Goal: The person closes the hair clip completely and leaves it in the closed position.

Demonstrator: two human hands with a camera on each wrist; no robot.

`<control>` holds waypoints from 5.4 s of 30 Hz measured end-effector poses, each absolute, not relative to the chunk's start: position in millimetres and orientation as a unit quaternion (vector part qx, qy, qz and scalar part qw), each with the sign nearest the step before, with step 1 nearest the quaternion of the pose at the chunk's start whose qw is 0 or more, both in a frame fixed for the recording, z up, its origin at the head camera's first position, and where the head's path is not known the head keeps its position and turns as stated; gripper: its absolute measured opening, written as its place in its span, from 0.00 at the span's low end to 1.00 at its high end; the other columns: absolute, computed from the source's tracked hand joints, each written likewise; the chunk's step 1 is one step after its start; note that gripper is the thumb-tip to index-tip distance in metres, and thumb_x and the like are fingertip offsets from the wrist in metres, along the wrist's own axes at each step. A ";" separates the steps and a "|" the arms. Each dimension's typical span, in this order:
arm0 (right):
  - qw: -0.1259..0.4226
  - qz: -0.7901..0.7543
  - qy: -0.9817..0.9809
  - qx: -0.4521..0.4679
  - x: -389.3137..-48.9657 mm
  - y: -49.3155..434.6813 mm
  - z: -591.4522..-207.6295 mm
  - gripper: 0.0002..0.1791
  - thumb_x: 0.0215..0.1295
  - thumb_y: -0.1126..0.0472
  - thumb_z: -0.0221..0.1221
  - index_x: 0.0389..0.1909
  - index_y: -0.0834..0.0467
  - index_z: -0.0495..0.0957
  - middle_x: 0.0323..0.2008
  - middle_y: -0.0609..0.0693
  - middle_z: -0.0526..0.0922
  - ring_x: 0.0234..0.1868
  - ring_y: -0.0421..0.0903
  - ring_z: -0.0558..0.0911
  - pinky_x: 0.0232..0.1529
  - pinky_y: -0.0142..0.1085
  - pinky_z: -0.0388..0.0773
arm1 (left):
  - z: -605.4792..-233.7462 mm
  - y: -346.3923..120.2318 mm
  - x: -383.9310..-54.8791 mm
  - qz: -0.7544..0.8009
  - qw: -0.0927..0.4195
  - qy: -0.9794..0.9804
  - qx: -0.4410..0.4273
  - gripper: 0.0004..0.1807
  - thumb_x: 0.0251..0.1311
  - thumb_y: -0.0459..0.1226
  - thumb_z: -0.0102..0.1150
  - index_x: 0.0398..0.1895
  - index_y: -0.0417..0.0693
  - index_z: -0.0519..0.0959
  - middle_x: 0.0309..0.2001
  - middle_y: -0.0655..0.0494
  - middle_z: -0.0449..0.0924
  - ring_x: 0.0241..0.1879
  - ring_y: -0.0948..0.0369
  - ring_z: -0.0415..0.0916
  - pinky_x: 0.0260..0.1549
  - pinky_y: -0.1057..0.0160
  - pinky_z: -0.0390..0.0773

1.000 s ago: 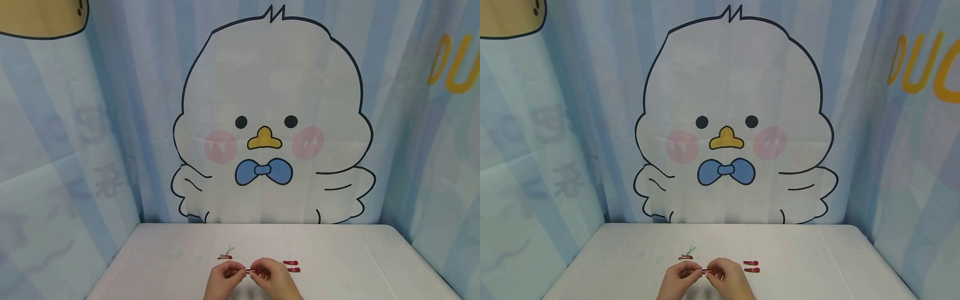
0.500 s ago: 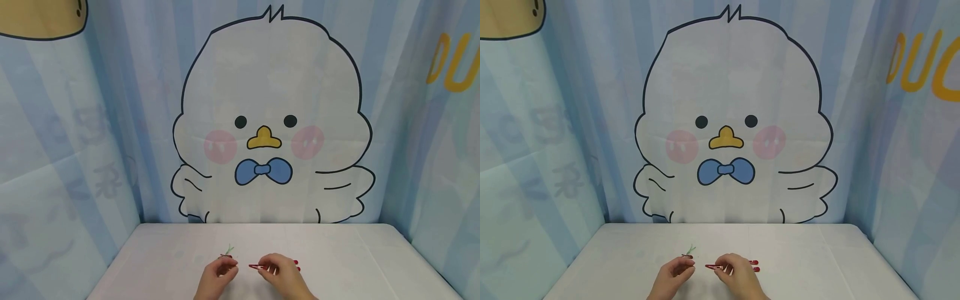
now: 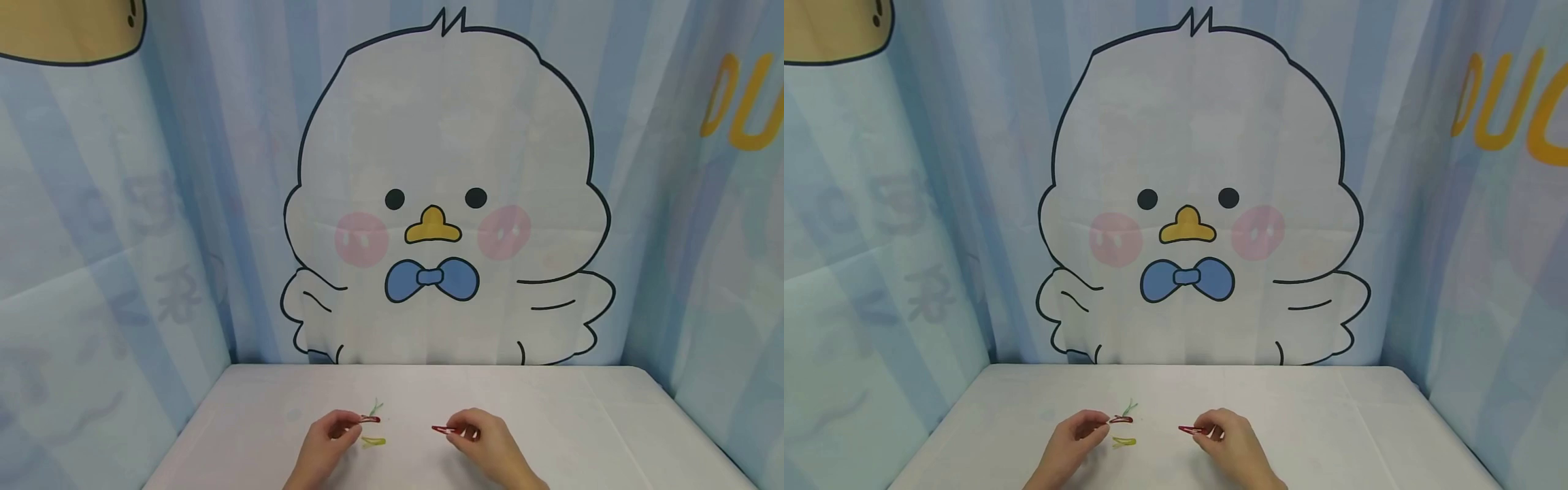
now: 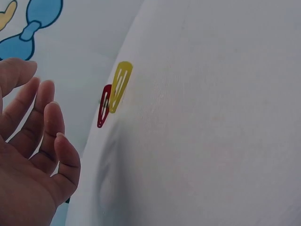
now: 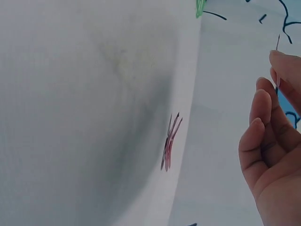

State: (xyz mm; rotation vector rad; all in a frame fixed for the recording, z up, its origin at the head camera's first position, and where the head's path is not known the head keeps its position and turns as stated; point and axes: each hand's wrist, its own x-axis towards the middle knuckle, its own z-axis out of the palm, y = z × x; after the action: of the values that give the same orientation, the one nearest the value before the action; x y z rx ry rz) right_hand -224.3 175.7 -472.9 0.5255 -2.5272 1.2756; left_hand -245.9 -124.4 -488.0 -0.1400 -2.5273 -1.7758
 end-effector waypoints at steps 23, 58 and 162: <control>0.042 0.404 -0.908 0.104 -237.4 216.0 -481.9 0.07 0.57 0.59 0.73 0.32 0.54 0.84 0.28 0.42 0.79 0.27 0.40 0.73 0.28 0.33 0.71 | -492.9 -142.6 -270.7 -0.536 -0.022 -0.840 -0.081 0.08 0.60 0.32 0.68 0.41 0.39 0.82 0.33 0.57 0.79 0.32 0.59 0.72 0.30 0.62 0.74; -0.060 0.376 -0.923 0.052 -238.2 227.5 -486.0 0.06 0.58 0.65 0.70 0.32 0.55 0.82 0.28 0.47 0.75 0.32 0.46 0.72 0.35 0.40 0.70 | -504.0 -142.2 -276.2 -0.450 -0.076 -0.876 -0.159 0.10 0.52 0.33 0.74 0.37 0.49 0.84 0.31 0.60 0.75 0.29 0.59 0.68 0.28 0.64 0.65; 0.064 0.572 -0.801 0.165 -212.2 128.3 -472.1 0.08 0.62 0.62 0.70 0.37 0.59 0.81 0.30 0.45 0.81 0.30 0.37 0.78 0.32 0.32 0.76 | -479.6 -78.0 -232.6 -0.631 -0.046 -0.757 -0.166 0.05 0.62 0.31 0.66 0.40 0.39 0.83 0.33 0.57 0.80 0.33 0.59 0.72 0.32 0.65 0.72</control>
State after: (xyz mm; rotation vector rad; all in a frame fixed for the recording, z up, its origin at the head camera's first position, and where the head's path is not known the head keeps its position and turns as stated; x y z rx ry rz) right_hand -212.2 128.3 -472.1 0.4978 -2.4195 1.7274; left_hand -232.6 -78.0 -479.6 -0.5383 -2.4485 -2.0417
